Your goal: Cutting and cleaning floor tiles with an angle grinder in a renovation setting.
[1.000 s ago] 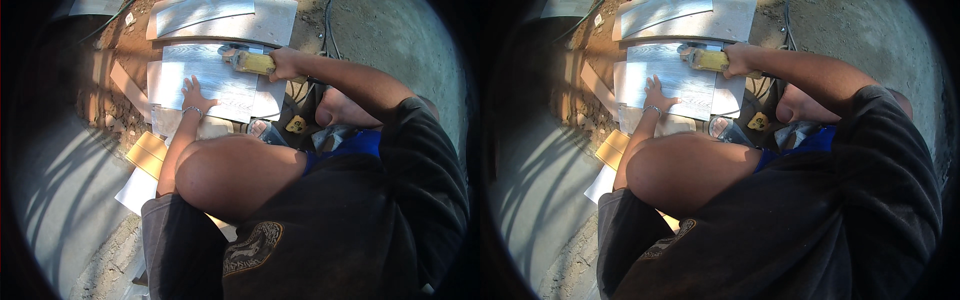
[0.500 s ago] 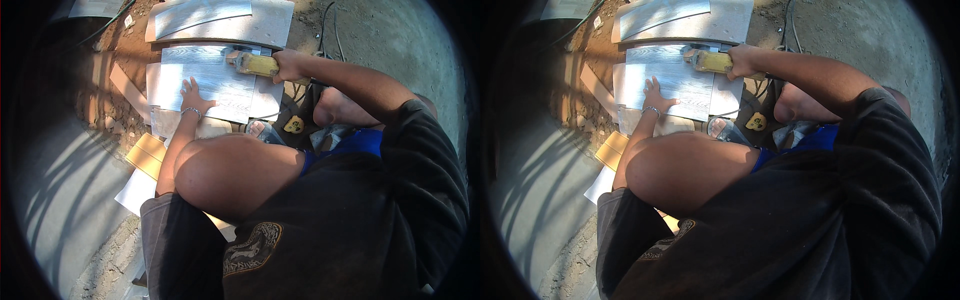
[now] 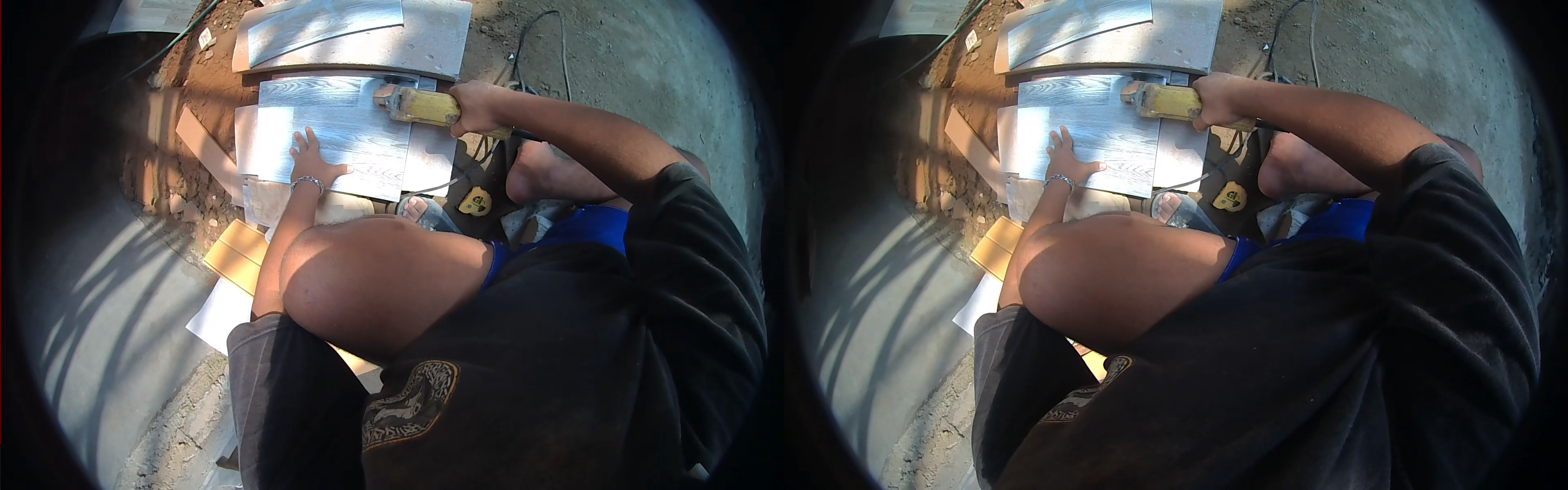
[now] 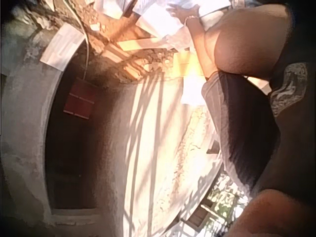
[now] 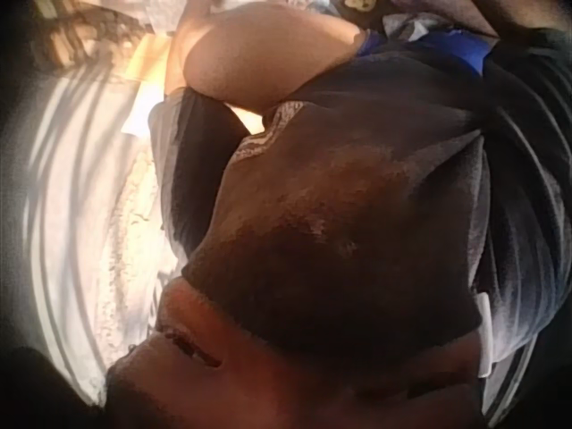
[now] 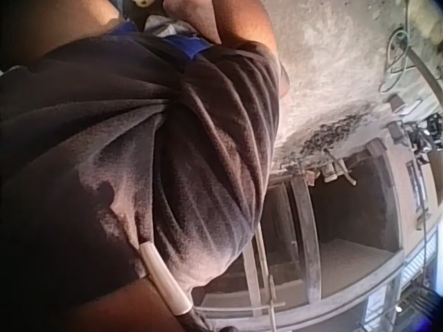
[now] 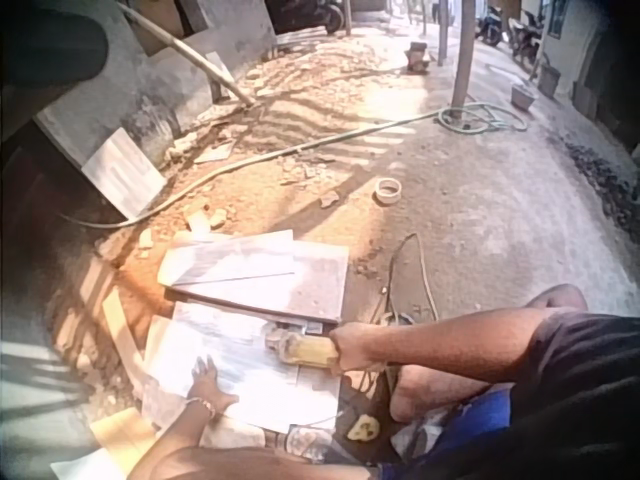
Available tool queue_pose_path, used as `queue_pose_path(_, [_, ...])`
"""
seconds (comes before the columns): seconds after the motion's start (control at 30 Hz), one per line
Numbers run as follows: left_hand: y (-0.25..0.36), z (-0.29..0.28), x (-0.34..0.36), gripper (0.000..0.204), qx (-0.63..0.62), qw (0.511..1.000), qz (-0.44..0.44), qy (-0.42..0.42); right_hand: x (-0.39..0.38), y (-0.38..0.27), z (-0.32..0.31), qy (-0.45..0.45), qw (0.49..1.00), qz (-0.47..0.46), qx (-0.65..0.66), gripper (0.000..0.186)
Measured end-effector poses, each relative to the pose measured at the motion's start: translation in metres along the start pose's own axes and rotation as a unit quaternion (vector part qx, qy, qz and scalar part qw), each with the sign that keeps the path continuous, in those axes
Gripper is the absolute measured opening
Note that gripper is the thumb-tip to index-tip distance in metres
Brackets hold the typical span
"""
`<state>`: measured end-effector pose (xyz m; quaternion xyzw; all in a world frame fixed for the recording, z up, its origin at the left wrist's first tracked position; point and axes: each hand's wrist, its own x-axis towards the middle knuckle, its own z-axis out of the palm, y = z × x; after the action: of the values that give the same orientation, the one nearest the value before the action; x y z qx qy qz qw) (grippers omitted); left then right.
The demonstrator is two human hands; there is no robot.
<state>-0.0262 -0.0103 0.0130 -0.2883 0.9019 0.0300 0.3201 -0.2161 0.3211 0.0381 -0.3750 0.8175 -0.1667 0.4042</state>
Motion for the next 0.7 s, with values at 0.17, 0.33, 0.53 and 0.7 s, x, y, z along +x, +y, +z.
queue_pose_path(0.17, [-0.002,0.004,0.002,0.148,0.008,1.000,-0.003,0.004,-0.001,0.002,0.001,-0.005,1.000,0.008,0.011,0.063])
queue_pose_path(0.33, [-0.001,0.003,0.002,0.148,-0.002,1.000,0.001,0.003,-0.001,0.003,0.001,-0.007,1.000,0.013,0.014,0.064])
queue_pose_path(0.53, [0.000,0.001,0.000,0.149,-0.009,1.000,0.001,0.006,-0.001,0.003,0.002,-0.006,1.000,0.011,0.000,0.065])
queue_pose_path(0.7, [-0.010,0.022,-0.002,0.146,-0.059,0.997,-0.020,0.052,-0.010,0.003,-0.002,-0.008,1.000,0.005,-0.005,0.067])
